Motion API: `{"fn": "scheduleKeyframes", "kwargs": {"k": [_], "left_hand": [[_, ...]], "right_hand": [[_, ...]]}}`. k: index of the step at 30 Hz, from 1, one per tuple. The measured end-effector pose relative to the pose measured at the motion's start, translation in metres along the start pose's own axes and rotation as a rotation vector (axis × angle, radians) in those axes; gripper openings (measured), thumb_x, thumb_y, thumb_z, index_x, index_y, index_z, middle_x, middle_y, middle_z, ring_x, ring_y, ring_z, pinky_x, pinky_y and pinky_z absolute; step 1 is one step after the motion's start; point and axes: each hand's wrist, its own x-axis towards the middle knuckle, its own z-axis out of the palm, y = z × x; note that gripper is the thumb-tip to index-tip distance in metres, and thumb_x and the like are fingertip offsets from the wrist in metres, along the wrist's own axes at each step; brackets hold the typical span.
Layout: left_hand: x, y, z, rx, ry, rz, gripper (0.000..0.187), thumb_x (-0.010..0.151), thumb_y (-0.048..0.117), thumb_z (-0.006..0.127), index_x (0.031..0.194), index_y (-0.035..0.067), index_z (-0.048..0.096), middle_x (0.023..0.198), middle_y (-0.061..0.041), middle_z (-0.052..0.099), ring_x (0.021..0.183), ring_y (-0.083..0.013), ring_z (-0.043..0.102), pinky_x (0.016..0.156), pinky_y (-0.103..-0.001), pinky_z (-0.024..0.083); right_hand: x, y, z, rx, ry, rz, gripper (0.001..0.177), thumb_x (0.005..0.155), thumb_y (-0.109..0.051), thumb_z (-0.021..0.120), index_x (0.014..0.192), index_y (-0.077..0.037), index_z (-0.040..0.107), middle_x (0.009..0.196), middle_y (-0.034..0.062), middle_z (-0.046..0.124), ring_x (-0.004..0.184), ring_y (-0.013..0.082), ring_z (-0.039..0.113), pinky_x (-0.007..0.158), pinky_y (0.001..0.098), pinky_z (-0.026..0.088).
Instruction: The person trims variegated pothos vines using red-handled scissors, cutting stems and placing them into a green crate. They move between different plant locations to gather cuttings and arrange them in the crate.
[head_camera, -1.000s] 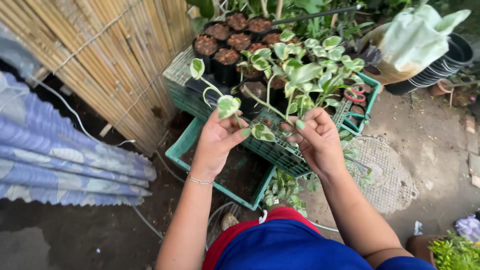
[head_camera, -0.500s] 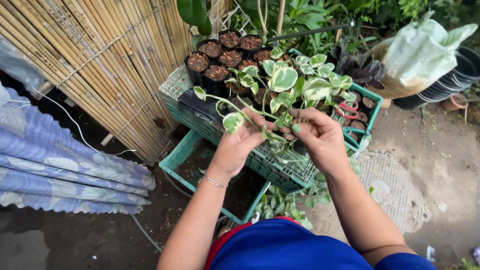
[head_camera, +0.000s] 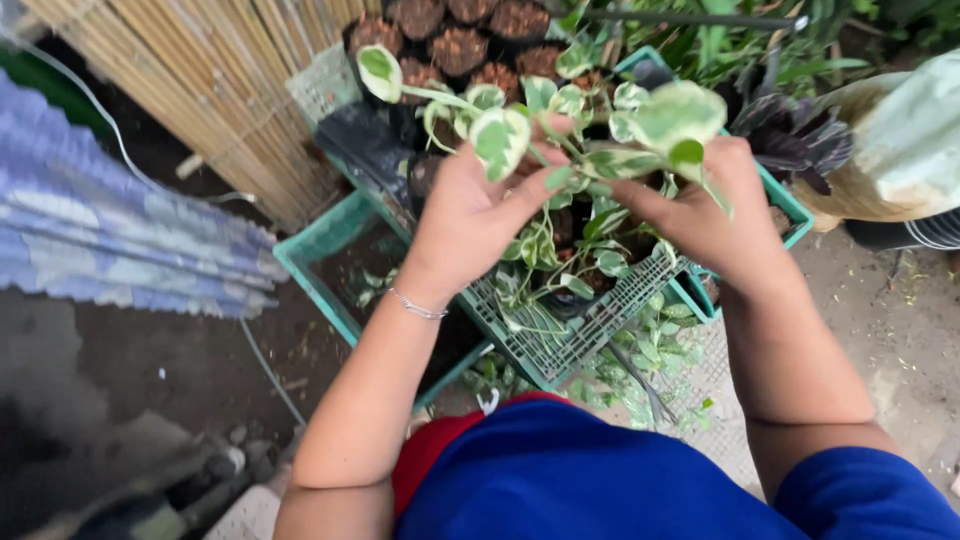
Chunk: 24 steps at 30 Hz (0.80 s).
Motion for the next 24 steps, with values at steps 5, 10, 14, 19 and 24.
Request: {"fn": "scheduleKeyframes", "kwargs": {"k": [5, 10, 14, 19, 24], "left_hand": [[-0.073, -0.043, -0.042, 0.253, 0.215, -0.229, 0.043, 0.099, 0.003, 0.068, 0.141, 0.004, 0.059, 0.101, 0.001, 0.067, 0.087, -0.0068, 0.058, 0.081, -0.027, 0.052], [-0.152, -0.109, -0.048, 0.602, 0.228, -0.596, 0.036, 0.096, 0.005, 0.071, 0.131, 0.000, 0.065, 0.085, -0.004, 0.068, 0.076, -0.0121, 0.059, 0.072, -0.030, 0.052], [-0.147, -0.114, -0.005, 0.716, 0.322, -0.771, 0.057, 0.089, 0.008, 0.073, 0.139, -0.002, 0.048, 0.094, -0.008, 0.075, 0.087, -0.0197, 0.072, 0.081, -0.032, 0.057], [-0.156, -0.132, 0.001, 1.193, 0.386, -0.539, 0.068, 0.085, -0.001, 0.070, 0.146, -0.006, 0.040, 0.085, -0.012, 0.078, 0.084, -0.0288, 0.074, 0.088, -0.047, 0.049], [-0.139, -0.112, -0.002, 0.956, 0.613, -0.620, 0.059, 0.091, 0.003, 0.066, 0.146, -0.004, 0.046, 0.086, -0.020, 0.074, 0.072, -0.0296, 0.074, 0.072, -0.041, 0.060]], "right_hand": [[-0.002, 0.037, -0.001, 0.080, -0.081, -0.156, 0.024, 0.095, -0.005, 0.076, 0.118, -0.001, 0.073, 0.111, 0.0082, 0.073, 0.097, 0.0131, 0.067, 0.089, 0.0284, 0.053], [0.006, 0.065, -0.003, 0.290, -0.162, -0.071, 0.012, 0.097, -0.002, 0.070, 0.108, 0.003, 0.070, 0.121, 0.0058, 0.072, 0.099, 0.0109, 0.062, 0.084, 0.0246, 0.050], [0.005, 0.080, -0.018, 0.380, -0.176, -0.044, 0.016, 0.097, 0.000, 0.069, 0.113, 0.003, 0.068, 0.101, 0.0057, 0.066, 0.079, 0.0106, 0.059, 0.067, 0.0200, 0.045], [0.000, 0.114, -0.032, 0.645, -0.193, -0.028, 0.011, 0.108, 0.001, 0.066, 0.118, 0.004, 0.062, 0.094, 0.0085, 0.068, 0.080, 0.0130, 0.068, 0.074, 0.0207, 0.055], [-0.002, 0.131, -0.039, 0.780, -0.080, -0.030, 0.015, 0.112, 0.006, 0.068, 0.116, 0.004, 0.053, 0.096, 0.0152, 0.066, 0.080, 0.0198, 0.070, 0.079, 0.0293, 0.061]]}}
